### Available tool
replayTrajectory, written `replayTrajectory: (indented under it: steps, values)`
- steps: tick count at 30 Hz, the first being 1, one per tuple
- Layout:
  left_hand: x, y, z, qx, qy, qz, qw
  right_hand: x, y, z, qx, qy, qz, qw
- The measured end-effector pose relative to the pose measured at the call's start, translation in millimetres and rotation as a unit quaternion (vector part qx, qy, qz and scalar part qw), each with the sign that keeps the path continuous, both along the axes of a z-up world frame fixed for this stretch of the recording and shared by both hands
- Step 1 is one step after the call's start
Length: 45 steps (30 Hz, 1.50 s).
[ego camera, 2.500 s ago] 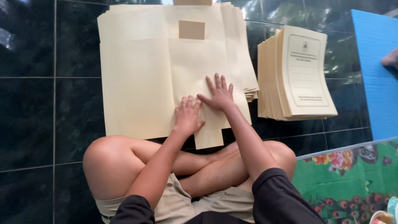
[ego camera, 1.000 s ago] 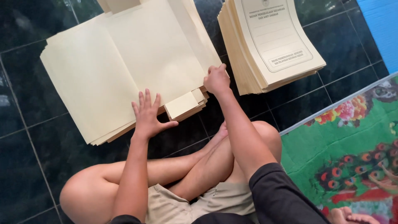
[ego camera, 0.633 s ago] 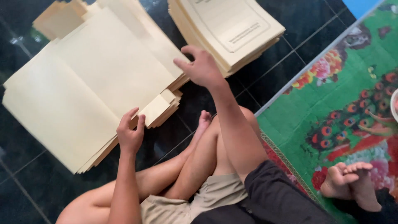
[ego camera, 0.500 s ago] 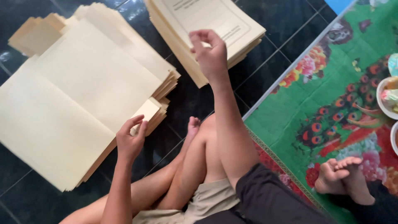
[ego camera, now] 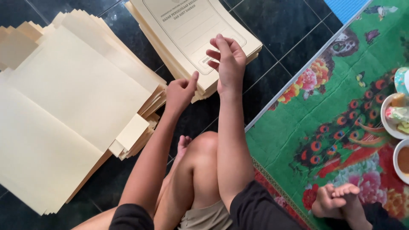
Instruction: Folding individual document covers and placing them into a finished stack.
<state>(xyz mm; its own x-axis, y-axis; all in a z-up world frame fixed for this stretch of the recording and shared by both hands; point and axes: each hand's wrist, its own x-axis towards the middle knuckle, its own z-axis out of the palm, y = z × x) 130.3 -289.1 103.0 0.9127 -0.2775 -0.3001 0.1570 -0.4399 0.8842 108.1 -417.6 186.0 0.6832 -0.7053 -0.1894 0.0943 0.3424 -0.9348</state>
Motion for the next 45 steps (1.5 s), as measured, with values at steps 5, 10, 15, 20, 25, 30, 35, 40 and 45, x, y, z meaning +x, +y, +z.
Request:
replayTrajectory:
  steps: [5, 10, 15, 20, 25, 30, 35, 40, 45]
  values:
    - [11, -14, -40, -0.075, 0.046, 0.036, 0.996, 7, -15, -9, 0.022, -0.001, -0.001, 1.000]
    - [12, -6, -35, -0.131, 0.139, 0.042, 0.981, 12, -14, -15, 0.007, 0.017, 0.040, 0.999]
    - [2, 10, -25, -0.211, 0.123, 0.057, 0.968, 14, -7, -13, -0.032, 0.046, 0.070, 0.996]
    - [-12, 59, -23, -0.280, 0.061, 0.105, 0.952, 13, -4, -21, -0.079, 0.053, 0.078, 0.992]
    - [-48, 158, -38, -0.292, 0.062, 0.158, 0.941, 25, 9, -42, -0.186, 0.098, 0.124, 0.970]
    - [-101, 255, -39, -0.311, 0.059, 0.230, 0.920, 19, 45, -34, -0.294, 0.297, 0.354, 0.837]
    - [-132, 301, -53, -0.359, 0.062, 0.299, 0.882, -9, 136, -2, -0.390, 0.279, 0.462, 0.746]
    - [-129, 325, -136, -0.380, 0.073, 0.315, 0.867, -2, 178, -61, -0.478, 0.271, 0.497, 0.671]
    - [-121, 313, -150, -0.206, 0.114, 0.269, 0.934, 43, 138, -153, -0.465, 0.293, 0.417, 0.724]
